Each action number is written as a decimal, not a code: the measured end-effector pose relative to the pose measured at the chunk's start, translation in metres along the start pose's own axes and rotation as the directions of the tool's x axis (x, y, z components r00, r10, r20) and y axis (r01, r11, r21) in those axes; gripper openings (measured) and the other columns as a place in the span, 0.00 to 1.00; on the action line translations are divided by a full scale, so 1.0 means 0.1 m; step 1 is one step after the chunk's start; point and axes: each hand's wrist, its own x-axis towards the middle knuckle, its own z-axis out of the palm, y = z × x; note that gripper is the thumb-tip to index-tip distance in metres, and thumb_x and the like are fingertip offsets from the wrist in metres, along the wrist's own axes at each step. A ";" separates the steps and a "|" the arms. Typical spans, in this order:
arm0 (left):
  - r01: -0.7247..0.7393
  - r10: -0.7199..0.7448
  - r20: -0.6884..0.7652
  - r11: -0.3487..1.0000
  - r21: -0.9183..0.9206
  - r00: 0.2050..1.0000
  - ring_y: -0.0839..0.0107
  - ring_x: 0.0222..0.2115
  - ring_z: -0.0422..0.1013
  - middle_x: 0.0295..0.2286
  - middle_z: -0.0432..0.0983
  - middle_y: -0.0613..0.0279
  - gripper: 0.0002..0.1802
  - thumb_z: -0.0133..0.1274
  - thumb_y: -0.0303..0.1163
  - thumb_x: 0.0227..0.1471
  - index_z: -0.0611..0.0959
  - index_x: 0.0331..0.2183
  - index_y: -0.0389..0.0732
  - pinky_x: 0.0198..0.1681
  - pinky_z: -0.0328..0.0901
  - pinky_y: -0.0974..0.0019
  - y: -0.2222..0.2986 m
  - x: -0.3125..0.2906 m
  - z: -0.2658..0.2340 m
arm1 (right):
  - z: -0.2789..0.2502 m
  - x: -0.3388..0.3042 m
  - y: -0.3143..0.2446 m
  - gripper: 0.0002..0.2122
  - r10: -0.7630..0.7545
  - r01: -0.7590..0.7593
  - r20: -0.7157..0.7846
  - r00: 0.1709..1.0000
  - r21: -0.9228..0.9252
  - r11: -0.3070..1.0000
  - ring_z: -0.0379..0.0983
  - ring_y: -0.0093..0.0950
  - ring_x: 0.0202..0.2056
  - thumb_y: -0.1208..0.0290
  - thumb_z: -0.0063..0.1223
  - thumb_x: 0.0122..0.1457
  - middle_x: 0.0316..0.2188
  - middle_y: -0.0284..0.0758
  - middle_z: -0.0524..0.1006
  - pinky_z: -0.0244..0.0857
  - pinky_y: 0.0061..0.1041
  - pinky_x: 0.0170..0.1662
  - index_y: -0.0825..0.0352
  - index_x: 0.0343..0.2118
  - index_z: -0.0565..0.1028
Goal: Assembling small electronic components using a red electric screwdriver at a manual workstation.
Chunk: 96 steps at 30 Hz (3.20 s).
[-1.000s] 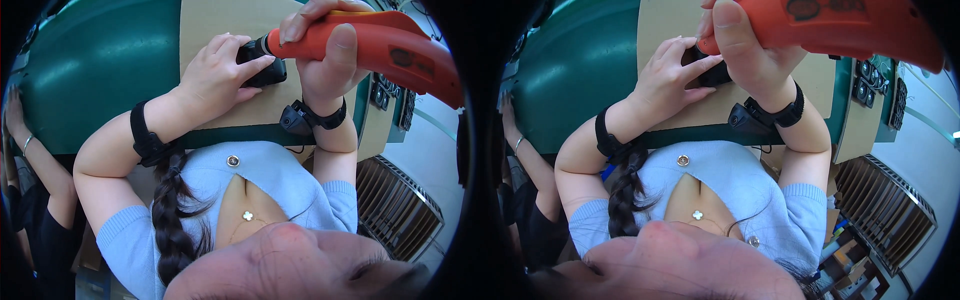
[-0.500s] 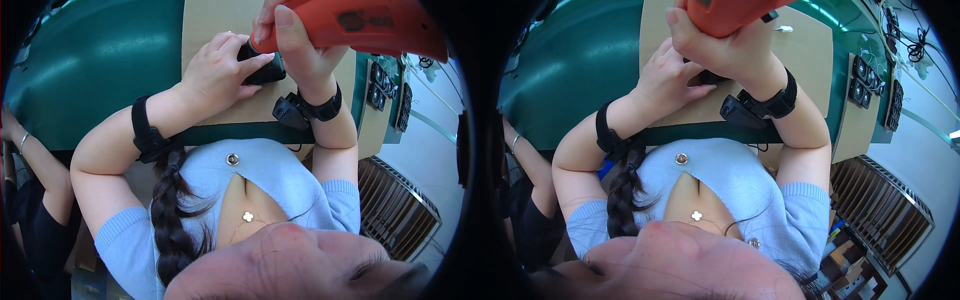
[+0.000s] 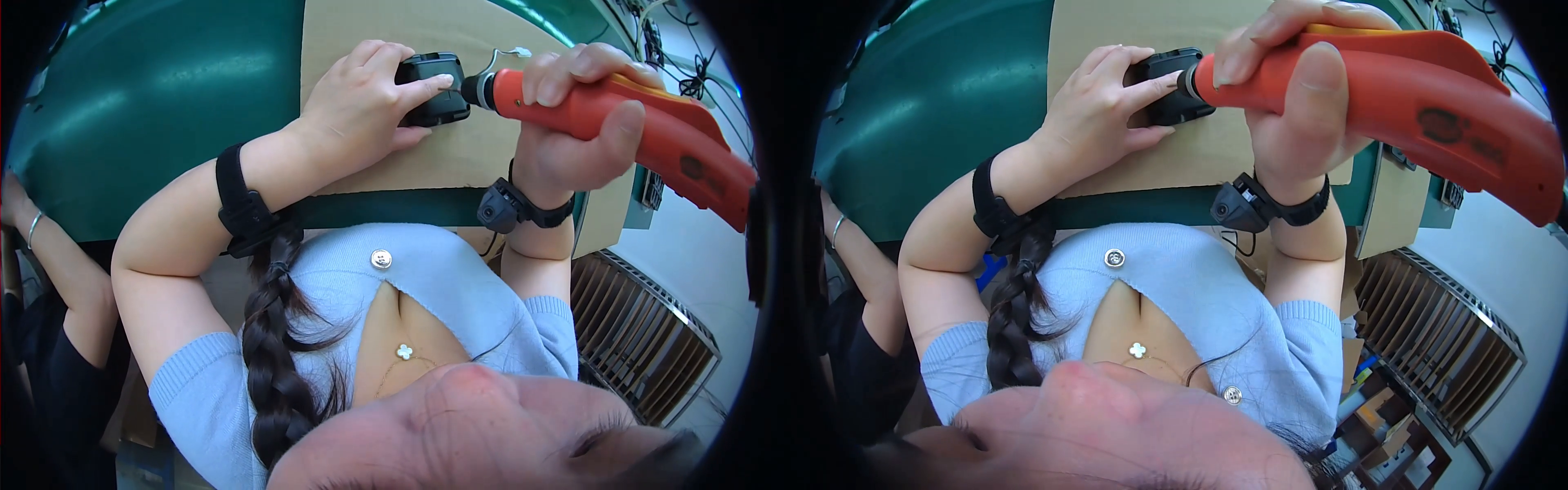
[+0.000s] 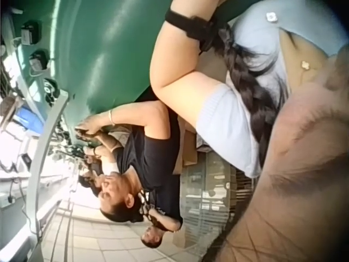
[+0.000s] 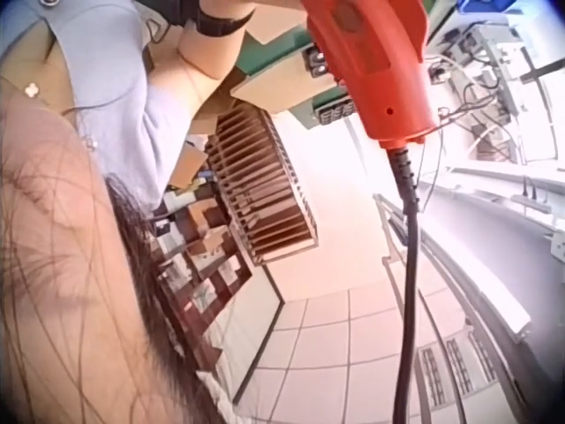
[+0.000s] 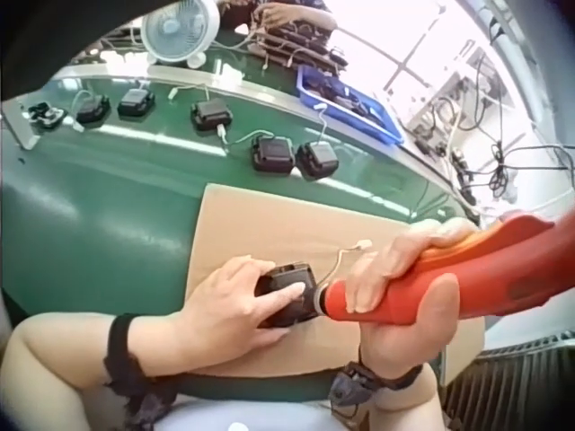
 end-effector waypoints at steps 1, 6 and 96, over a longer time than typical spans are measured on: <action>0.009 -0.009 -0.006 1.000 0.003 1.000 0.52 0.51 0.67 0.47 0.72 0.50 0.31 0.69 0.40 0.39 0.83 0.50 0.56 0.53 0.67 0.56 -0.01 -0.01 0.01 | -0.02 -0.02 -0.06 0.16 0.016 -0.016 0.019 1.000 0.016 1.000 0.71 0.25 0.23 0.58 0.51 0.64 0.34 0.37 0.76 0.69 0.28 0.28 0.60 0.49 0.70; 0.010 -0.010 -0.030 1.000 0.010 1.000 0.53 0.51 0.68 0.47 0.72 0.50 0.31 0.70 0.39 0.39 0.83 0.50 0.56 0.52 0.68 0.55 -0.03 -0.02 0.02 | 0.11 -0.18 -0.01 0.17 0.036 -0.036 0.044 0.998 0.004 0.999 0.72 0.26 0.23 0.58 0.51 0.64 0.36 0.38 0.76 0.69 0.29 0.27 0.60 0.51 0.69; 0.162 0.152 0.436 0.782 -0.601 0.887 0.61 0.59 0.66 0.57 0.70 0.50 0.32 0.61 0.35 0.57 0.71 0.60 0.37 0.60 0.63 0.64 0.68 2.78 0.52 | -4.24 -1.33 -1.21 0.32 -0.384 -0.797 -0.709 0.592 -0.586 -0.148 0.77 0.43 0.46 0.52 0.65 0.53 0.45 0.52 0.79 0.70 0.38 0.49 0.68 0.55 0.71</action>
